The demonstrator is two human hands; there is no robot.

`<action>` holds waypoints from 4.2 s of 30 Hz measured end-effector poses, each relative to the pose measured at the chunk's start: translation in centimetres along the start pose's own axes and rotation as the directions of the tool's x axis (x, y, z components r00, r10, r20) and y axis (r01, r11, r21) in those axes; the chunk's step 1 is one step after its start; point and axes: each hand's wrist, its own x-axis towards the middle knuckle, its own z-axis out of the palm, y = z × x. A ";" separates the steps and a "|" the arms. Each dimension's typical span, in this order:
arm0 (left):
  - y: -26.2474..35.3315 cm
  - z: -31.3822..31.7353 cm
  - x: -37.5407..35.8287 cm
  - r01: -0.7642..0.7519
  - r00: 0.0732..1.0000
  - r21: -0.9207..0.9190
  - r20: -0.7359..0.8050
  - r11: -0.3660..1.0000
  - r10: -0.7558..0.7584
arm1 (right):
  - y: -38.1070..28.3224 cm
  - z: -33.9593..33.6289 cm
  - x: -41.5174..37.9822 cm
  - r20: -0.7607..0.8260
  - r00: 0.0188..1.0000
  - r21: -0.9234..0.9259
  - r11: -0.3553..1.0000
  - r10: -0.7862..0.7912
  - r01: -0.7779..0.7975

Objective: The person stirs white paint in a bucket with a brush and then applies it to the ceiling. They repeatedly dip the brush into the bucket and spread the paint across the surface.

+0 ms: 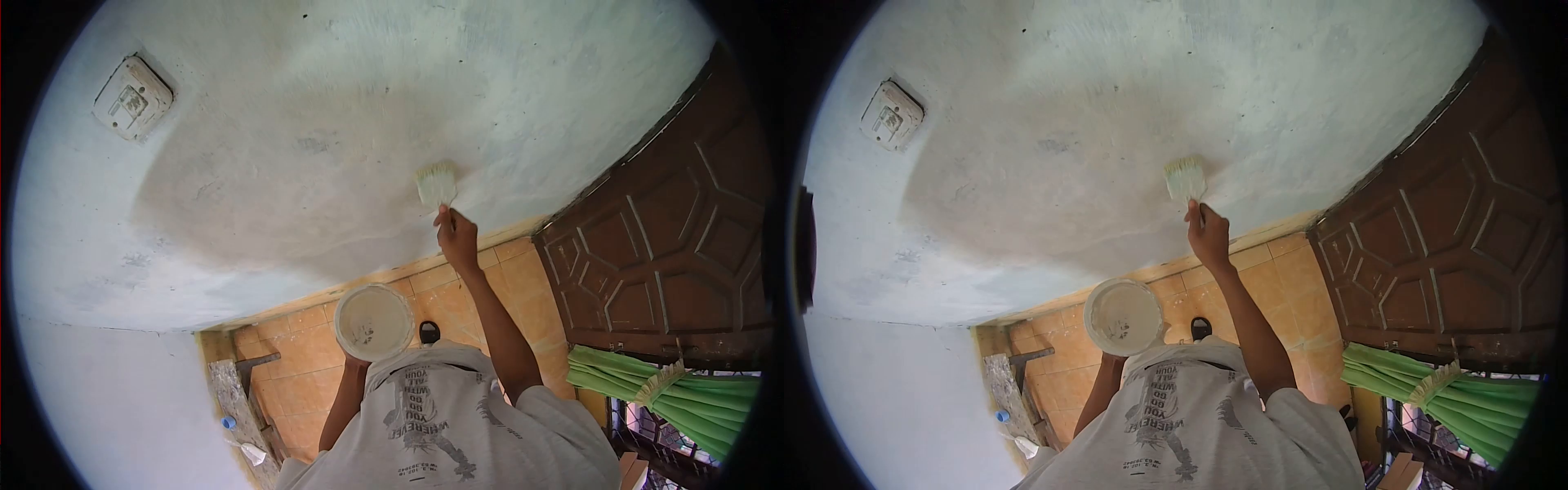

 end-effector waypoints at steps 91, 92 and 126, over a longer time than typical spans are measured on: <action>-1.1 -0.1 -3.4 -0.055 0.998 -0.078 0.003 0.995 0.056 | -5.5 -2.3 -2.4 -0.112 0.925 -0.162 0.925 -0.363 0.343; -1.1 -0.1 -3.4 -0.052 0.999 -0.078 0.003 0.996 0.053 | -4.1 -1.7 -2.5 -0.114 0.921 -0.177 0.919 -0.373 0.351; -0.9 0.0 -2.0 0.066 0.980 -0.253 0.198 0.965 -0.015 | 10.8 2.9 -5.4 0.098 0.988 -0.349 0.926 -0.116 0.143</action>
